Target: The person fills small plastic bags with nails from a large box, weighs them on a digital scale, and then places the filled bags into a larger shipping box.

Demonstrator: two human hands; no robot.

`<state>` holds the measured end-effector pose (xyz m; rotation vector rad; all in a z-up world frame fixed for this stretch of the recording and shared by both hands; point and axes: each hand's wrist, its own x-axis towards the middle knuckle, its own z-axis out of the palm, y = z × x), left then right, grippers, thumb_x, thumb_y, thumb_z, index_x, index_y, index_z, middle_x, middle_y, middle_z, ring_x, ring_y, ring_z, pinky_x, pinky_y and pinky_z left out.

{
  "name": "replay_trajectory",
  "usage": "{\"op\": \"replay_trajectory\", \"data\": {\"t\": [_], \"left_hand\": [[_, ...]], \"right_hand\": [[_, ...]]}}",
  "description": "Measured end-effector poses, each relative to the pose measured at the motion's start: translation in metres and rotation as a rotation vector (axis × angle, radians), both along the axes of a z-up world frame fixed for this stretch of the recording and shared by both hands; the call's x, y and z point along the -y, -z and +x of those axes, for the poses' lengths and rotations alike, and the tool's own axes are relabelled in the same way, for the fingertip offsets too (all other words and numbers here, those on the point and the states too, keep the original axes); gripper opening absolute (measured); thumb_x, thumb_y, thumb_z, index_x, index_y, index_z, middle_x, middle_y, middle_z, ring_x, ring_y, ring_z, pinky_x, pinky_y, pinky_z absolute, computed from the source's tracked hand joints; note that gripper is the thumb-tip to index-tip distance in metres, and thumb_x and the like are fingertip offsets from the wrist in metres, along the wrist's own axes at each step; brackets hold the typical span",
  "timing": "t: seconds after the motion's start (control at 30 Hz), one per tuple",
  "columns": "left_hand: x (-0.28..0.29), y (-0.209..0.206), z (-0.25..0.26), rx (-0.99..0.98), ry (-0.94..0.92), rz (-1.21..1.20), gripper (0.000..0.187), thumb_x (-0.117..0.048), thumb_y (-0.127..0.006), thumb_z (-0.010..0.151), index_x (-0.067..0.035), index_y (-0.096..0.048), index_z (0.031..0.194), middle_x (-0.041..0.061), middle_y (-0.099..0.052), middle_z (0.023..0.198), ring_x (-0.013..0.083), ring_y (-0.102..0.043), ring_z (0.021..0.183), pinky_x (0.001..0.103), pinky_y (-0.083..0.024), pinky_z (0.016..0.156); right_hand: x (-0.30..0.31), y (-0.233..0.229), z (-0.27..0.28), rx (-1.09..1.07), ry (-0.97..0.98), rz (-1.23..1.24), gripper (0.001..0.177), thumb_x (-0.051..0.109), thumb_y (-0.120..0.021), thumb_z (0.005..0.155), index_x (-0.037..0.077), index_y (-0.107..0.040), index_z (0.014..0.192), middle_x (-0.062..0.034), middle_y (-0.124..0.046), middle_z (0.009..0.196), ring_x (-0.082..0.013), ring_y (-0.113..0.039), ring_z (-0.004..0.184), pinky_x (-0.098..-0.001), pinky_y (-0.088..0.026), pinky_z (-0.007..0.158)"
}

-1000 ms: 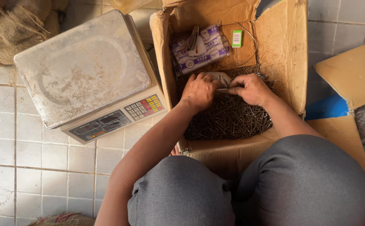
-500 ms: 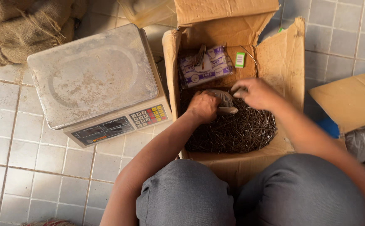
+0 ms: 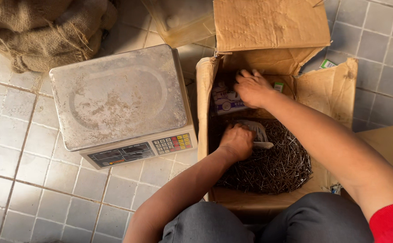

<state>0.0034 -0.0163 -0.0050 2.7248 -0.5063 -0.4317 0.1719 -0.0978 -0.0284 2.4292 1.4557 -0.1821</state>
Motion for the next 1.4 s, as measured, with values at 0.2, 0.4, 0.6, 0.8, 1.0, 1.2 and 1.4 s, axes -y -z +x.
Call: {"op": "replay_trajectory", "data": {"t": [0.2, 0.4, 0.6, 0.8, 1.0, 1.2, 1.4], "left_hand": [[-0.002, -0.001, -0.001, -0.002, -0.022, -0.029, 0.019, -0.025, -0.055, 0.068, -0.014, -0.066, 0.078, 0.007, -0.060, 0.079, 0.0256, -0.057, 0.085, 0.041, -0.046, 0.076], [-0.004, -0.014, 0.003, -0.026, -0.053, -0.045, 0.019, -0.026, -0.052, 0.071, -0.015, -0.066, 0.078, 0.005, -0.059, 0.079, 0.0240, -0.057, 0.086, 0.041, -0.046, 0.078], [0.004, 0.026, -0.005, 0.184, -0.034, 0.049, 0.017, -0.025, -0.053, 0.071, -0.014, -0.064, 0.079, 0.006, -0.058, 0.081, 0.0250, -0.055, 0.090, 0.045, -0.044, 0.081], [-0.006, 0.002, -0.007, 0.474, 0.270, 0.389, 0.019, -0.012, -0.049, 0.072, -0.008, -0.066, 0.080, 0.014, -0.059, 0.081, 0.0318, -0.052, 0.082, 0.048, -0.044, 0.067], [-0.004, 0.032, -0.007, 0.610, 0.245, 0.192, 0.015, -0.007, -0.046, 0.072, -0.003, -0.061, 0.070, 0.019, -0.055, 0.070, 0.0367, -0.053, 0.075, 0.046, -0.043, 0.062], [0.010, 0.055, 0.003, 0.333, 0.006, 0.018, 0.025, -0.029, -0.039, 0.073, -0.019, -0.061, 0.078, 0.003, -0.058, 0.067, 0.0235, -0.052, 0.077, 0.044, -0.034, 0.077], [0.004, 0.037, 0.009, 0.240, -0.002, 0.045, 0.028, -0.030, -0.037, 0.071, -0.017, -0.060, 0.078, 0.006, -0.061, 0.071, 0.0236, -0.054, 0.083, 0.043, -0.032, 0.084]], "right_hand": [[-0.020, -0.056, -0.027, 0.625, -0.189, -0.244, 0.024, 0.037, -0.045, 0.089, 0.016, -0.055, 0.082, -0.0009, -0.052, 0.074, -0.0107, -0.055, 0.076, -0.0262, -0.038, 0.085], [0.032, -0.033, -0.012, -0.128, 0.252, 0.455, 0.047, 0.047, -0.067, 0.064, 0.016, -0.062, 0.098, -0.0066, -0.049, 0.101, -0.0264, -0.045, 0.099, -0.0405, -0.044, 0.079], [0.071, -0.125, -0.081, -0.407, 0.816, 0.536, 0.053, 0.035, -0.065, 0.075, 0.035, -0.046, 0.125, -0.0112, -0.061, 0.080, -0.0346, -0.061, 0.084, -0.0438, -0.048, 0.076], [0.116, -0.091, -0.157, -1.457, 1.130, 1.560, 0.046, -0.001, -0.057, 0.071, 0.007, -0.039, 0.113, -0.0193, -0.056, 0.087, -0.0279, -0.059, 0.074, -0.0355, -0.053, 0.060], [0.115, -0.076, -0.167, -1.252, 1.035, 1.595, 0.012, 0.004, -0.055, 0.082, 0.008, -0.058, 0.092, -0.0119, -0.060, 0.081, -0.0211, -0.059, 0.076, -0.0265, -0.051, 0.055], [0.098, -0.065, -0.167, -1.124, 0.864, 1.547, 0.070, -0.009, -0.066, 0.067, 0.011, -0.034, 0.125, -0.0146, -0.063, 0.095, -0.0194, -0.060, 0.088, -0.0302, -0.051, 0.075], [0.100, -0.050, -0.159, -0.961, 0.879, 1.178, 0.054, -0.011, -0.063, 0.067, 0.008, -0.057, 0.117, -0.0111, -0.063, 0.110, -0.0196, -0.056, 0.103, -0.0368, -0.047, 0.087]]}}
